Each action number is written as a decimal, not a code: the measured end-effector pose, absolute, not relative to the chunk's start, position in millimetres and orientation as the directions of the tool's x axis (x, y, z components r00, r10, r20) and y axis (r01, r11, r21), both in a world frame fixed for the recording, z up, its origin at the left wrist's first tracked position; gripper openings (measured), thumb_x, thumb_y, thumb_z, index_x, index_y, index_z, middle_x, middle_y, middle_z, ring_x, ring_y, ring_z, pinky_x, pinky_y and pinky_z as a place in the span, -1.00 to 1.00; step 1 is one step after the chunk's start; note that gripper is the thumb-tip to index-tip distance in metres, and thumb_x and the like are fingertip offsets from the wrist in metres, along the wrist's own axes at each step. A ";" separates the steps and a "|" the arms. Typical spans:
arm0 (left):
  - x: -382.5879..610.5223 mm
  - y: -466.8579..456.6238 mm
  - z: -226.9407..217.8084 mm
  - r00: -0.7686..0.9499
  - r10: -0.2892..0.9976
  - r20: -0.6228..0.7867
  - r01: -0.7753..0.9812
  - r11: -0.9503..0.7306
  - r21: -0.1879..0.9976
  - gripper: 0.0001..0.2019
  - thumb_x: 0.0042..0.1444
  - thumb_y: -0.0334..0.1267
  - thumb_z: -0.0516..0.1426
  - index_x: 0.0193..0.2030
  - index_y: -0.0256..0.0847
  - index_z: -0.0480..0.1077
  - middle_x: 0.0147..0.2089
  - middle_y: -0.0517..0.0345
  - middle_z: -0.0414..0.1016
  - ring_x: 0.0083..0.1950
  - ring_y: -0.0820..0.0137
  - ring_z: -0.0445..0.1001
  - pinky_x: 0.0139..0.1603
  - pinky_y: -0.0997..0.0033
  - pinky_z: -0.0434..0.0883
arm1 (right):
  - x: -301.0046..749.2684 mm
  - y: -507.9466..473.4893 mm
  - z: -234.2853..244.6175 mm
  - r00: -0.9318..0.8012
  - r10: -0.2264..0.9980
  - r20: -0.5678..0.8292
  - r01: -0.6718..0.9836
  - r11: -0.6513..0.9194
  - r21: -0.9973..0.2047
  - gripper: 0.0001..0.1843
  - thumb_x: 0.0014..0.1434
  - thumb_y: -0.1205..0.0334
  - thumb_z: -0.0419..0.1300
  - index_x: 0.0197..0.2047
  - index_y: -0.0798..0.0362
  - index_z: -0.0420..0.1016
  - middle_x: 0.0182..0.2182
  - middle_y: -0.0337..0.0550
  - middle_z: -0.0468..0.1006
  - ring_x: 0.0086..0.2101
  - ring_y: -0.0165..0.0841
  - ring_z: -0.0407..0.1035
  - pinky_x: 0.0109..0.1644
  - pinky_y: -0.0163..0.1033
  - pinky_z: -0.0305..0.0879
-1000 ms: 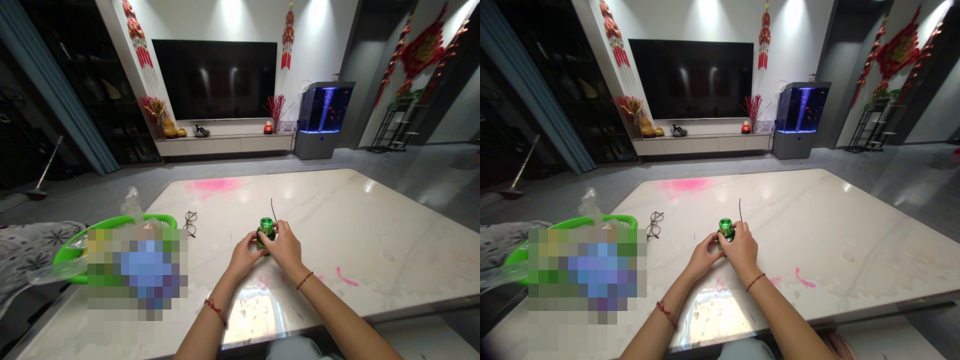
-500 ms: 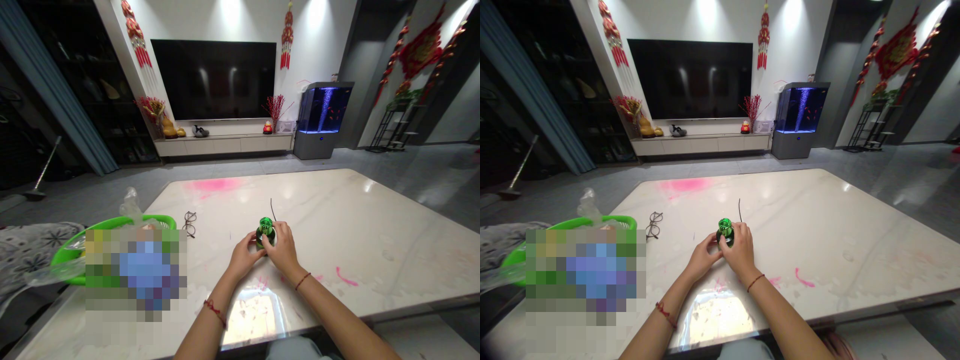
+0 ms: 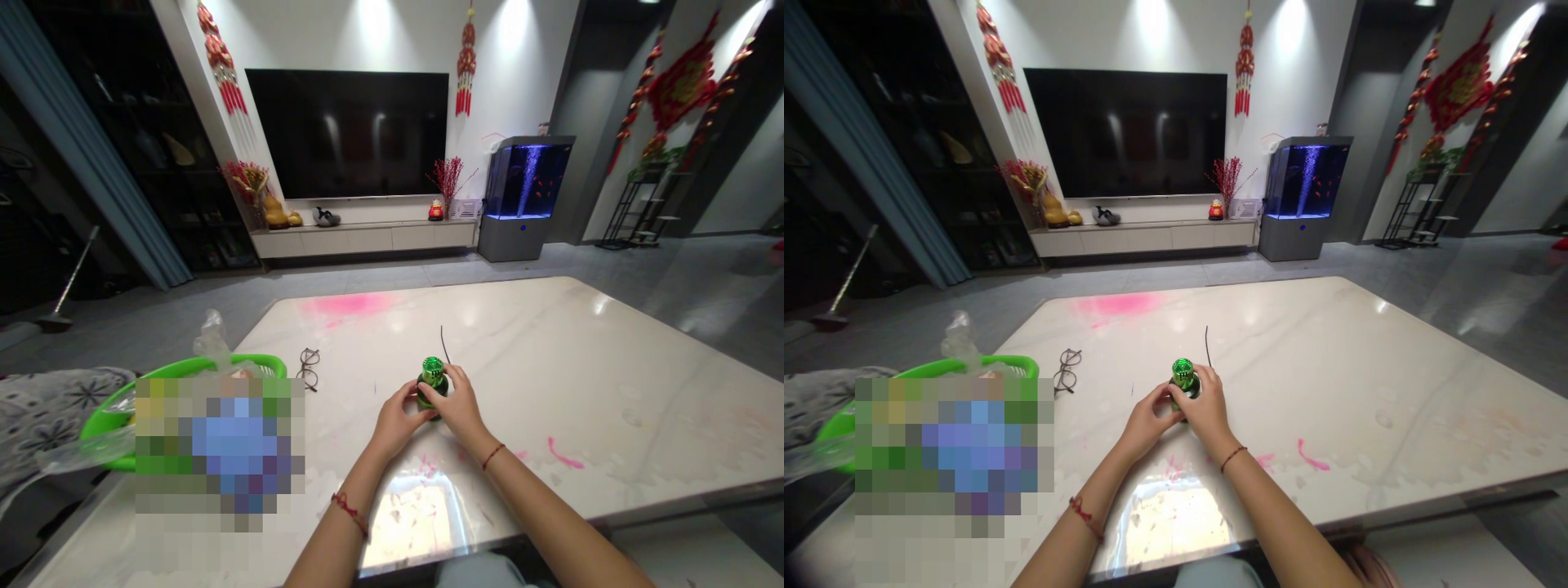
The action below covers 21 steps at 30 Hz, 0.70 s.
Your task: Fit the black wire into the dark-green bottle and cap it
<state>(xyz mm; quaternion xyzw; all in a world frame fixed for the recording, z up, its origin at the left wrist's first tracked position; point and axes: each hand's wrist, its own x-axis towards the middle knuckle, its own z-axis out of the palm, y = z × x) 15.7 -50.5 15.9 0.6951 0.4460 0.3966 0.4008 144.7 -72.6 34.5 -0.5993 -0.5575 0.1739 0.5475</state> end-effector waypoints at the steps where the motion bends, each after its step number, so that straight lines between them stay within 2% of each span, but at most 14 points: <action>1: 15.6 -50.4 16.1 0.292 0.936 0.196 0.298 -0.284 0.911 -0.48 -0.21 -0.27 0.29 -0.02 -0.19 0.35 -0.01 0.01 0.47 -0.04 0.26 0.45 0.04 0.23 0.34 | 144.9 -72.4 34.1 0.313 0.862 0.398 0.475 0.221 -0.852 -0.66 -0.03 0.13 0.22 -0.16 0.06 0.37 -0.18 -0.07 0.42 -0.11 -0.24 0.31 0.02 -0.14 0.22; 13: 15.4 -51.6 16.8 0.320 0.924 0.211 0.254 -0.298 0.920 -0.51 -0.16 -0.27 0.28 -0.01 -0.17 0.35 0.02 0.03 0.46 -0.01 0.27 0.44 0.06 0.24 0.33 | 149.8 -78.6 33.2 0.357 0.850 0.388 0.458 0.203 -0.865 -0.59 -0.08 0.15 0.23 -0.12 0.05 0.34 -0.15 -0.06 0.44 -0.09 -0.22 0.31 0.00 -0.12 0.24; 21: 15.5 -54.5 20.2 0.321 0.922 0.217 0.278 -0.310 0.909 -0.49 -0.16 -0.23 0.27 0.00 -0.16 0.33 0.00 0.04 0.47 -0.01 0.27 0.44 0.05 0.25 0.33 | 150.3 -85.9 40.4 0.417 0.832 0.365 0.479 0.140 -0.866 -0.71 -0.05 0.08 0.22 -0.26 0.04 0.39 -0.27 -0.11 0.45 -0.17 -0.24 0.32 -0.05 -0.15 0.25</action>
